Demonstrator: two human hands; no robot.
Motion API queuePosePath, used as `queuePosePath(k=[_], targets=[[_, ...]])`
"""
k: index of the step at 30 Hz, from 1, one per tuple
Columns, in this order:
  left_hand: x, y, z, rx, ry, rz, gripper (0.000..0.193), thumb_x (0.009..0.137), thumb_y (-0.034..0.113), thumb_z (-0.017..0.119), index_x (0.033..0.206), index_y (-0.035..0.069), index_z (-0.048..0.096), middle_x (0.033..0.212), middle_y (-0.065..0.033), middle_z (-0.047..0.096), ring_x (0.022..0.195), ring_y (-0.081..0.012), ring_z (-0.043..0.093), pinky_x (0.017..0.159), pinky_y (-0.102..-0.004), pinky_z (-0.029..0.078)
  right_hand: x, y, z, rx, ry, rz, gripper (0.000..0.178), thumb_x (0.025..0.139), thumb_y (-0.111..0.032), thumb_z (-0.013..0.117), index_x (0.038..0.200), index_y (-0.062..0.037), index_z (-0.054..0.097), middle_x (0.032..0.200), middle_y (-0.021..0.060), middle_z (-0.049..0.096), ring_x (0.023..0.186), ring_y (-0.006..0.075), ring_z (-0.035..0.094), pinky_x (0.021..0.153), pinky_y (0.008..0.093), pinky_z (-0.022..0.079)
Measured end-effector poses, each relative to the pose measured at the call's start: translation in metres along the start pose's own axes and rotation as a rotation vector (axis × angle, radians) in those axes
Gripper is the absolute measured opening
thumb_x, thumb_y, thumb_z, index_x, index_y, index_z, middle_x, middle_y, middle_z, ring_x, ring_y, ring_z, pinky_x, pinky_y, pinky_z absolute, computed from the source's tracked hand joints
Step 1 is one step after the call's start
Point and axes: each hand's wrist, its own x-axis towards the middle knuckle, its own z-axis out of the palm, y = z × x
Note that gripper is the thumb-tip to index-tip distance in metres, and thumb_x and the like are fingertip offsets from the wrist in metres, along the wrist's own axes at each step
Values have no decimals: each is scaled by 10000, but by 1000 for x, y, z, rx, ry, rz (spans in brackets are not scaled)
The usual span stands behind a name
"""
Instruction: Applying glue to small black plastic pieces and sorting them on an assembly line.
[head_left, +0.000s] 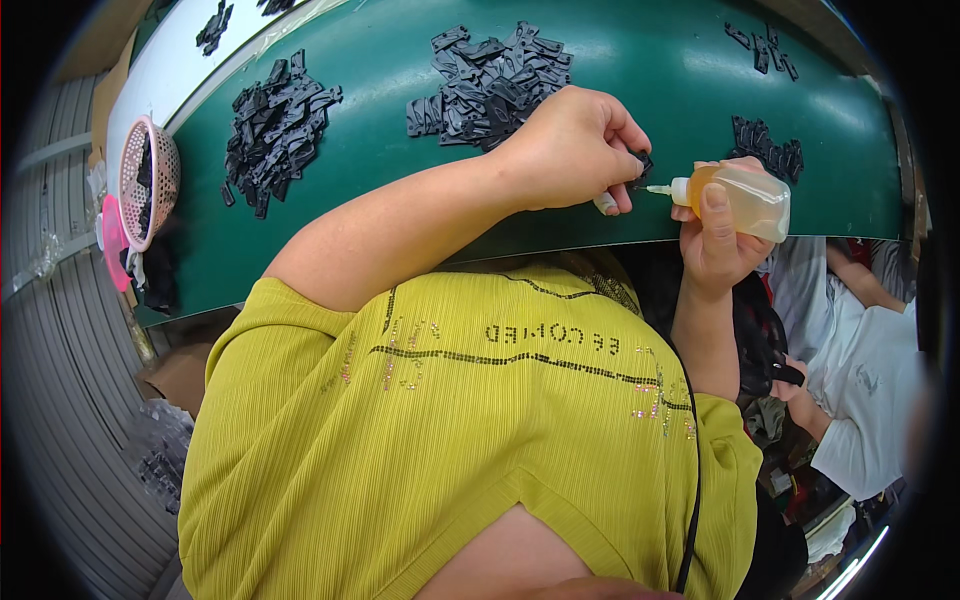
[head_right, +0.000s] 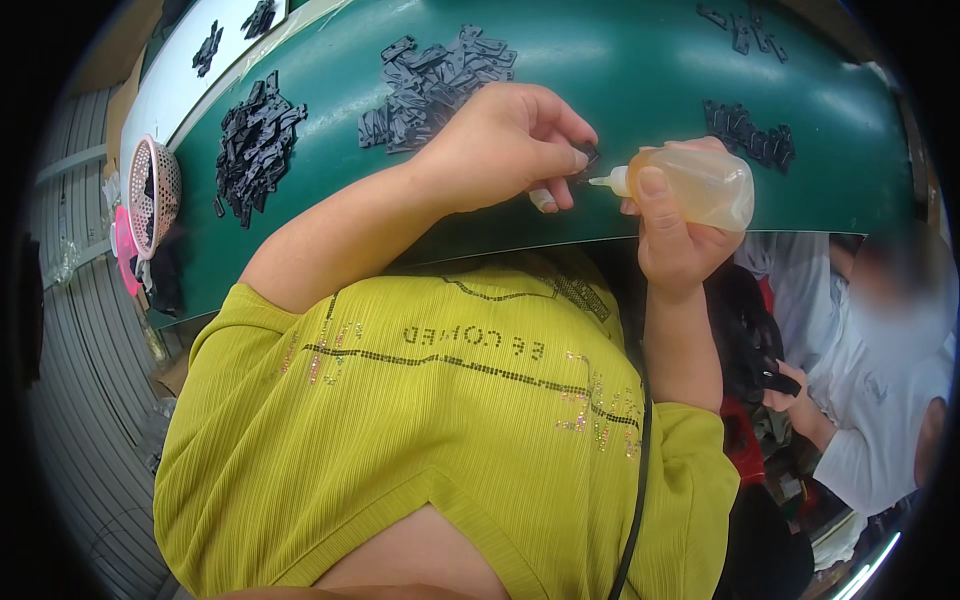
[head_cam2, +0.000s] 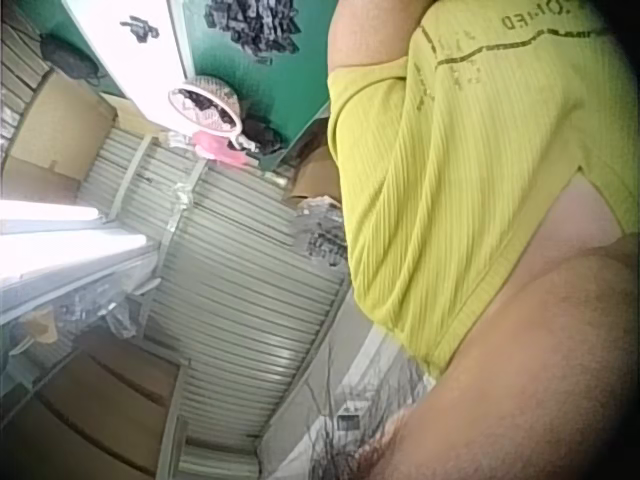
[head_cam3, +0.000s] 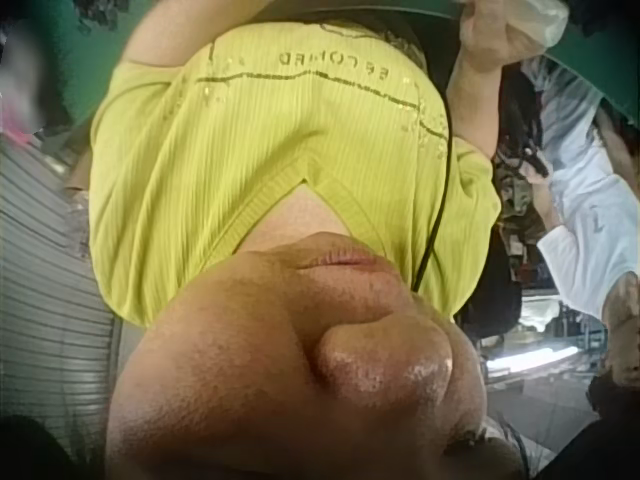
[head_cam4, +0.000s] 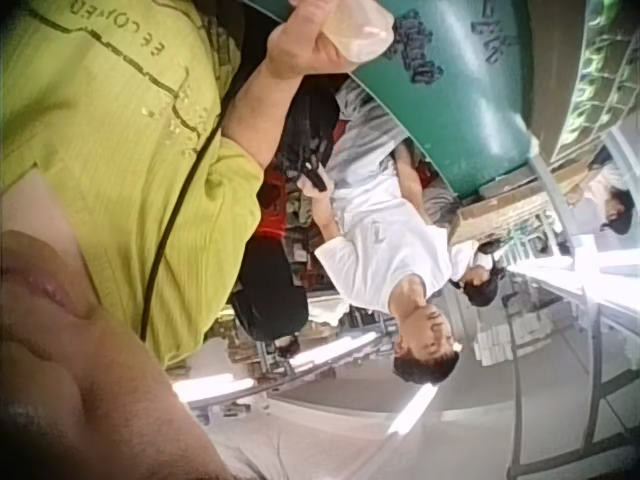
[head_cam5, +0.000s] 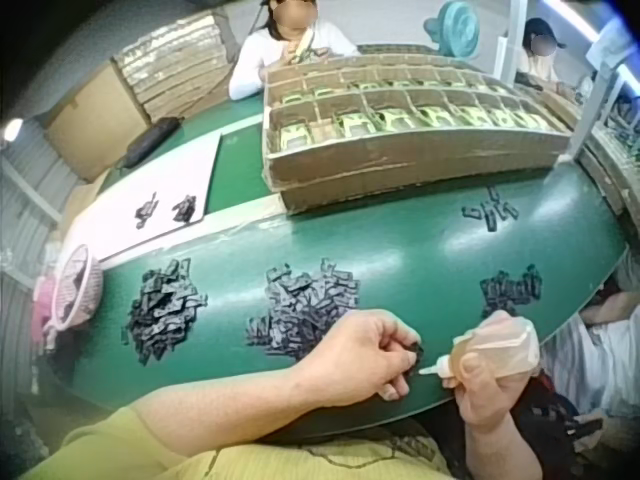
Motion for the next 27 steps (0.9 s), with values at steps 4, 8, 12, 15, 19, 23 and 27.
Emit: queuePosePath(k=[4, 8, 12, 15, 19, 23, 27], targets=[[1, 1, 0, 11, -3, 5, 259, 819, 23, 612, 1045, -99, 573, 834, -119, 639, 618, -153, 654, 554, -253, 529, 2, -1, 0, -111, -43, -42, 240, 805, 9, 642, 1020, 33, 536, 912, 133, 567, 584, 125, 557, 478, 209, 445], [3, 0, 1, -8, -3, 5, 260, 821, 21, 611, 1048, -100, 574, 833, -120, 640, 616, -152, 651, 554, -256, 532, 6, -3, 0, -3, 90, 2, 225, 820, -17, 619, 1026, 25, 538, 851, 149, 587, 554, 127, 530, 474, 229, 434], [4, -7, 4, -31, 17, 55, 253, 833, 27, 606, 1057, -88, 579, 813, -115, 639, 609, -153, 646, 560, -256, 538, 6, -19, -32, 375, 227, 58, 252, 899, -202, 528, 1031, 9, 494, 936, 72, 498, 580, 102, 395, 486, 233, 361], [14, 0, 9, 61, 46, 125, 244, 840, 31, 600, 1063, -67, 586, 801, -113, 640, 611, -149, 645, 565, -253, 541, 3, -38, -41, 428, 137, 13, 266, 900, -225, 532, 1002, 14, 476, 856, 45, 422, 580, 104, 385, 481, 230, 344], [51, 8, 38, 323, 178, 351, 251, 793, 89, 648, 1005, -42, 619, 810, -139, 651, 650, -196, 660, 594, -310, 540, -3, -47, -39, 389, 173, -3, 275, 899, -233, 546, 992, 14, 470, 863, 53, 419, 583, 105, 387, 482, 224, 344], [51, 0, 63, 522, 262, 624, 286, 759, 204, 678, 980, 24, 653, 943, -164, 614, 911, -313, 589, 827, -380, 471, -9, -43, -45, 416, 154, 5, 289, 895, -217, 544, 1021, 34, 477, 918, 68, 449, 587, 98, 396, 480, 230, 362], [30, 15, 22, 767, 302, 512, 223, 775, 200, 647, 947, 58, 650, 978, -135, 609, 946, -317, 583, 825, -392, 473, -11, -36, -54, 434, 134, 5, 276, 886, -148, 545, 1087, 33, 492, 931, 75, 459, 652, 150, 453, 447, 251, 396]])
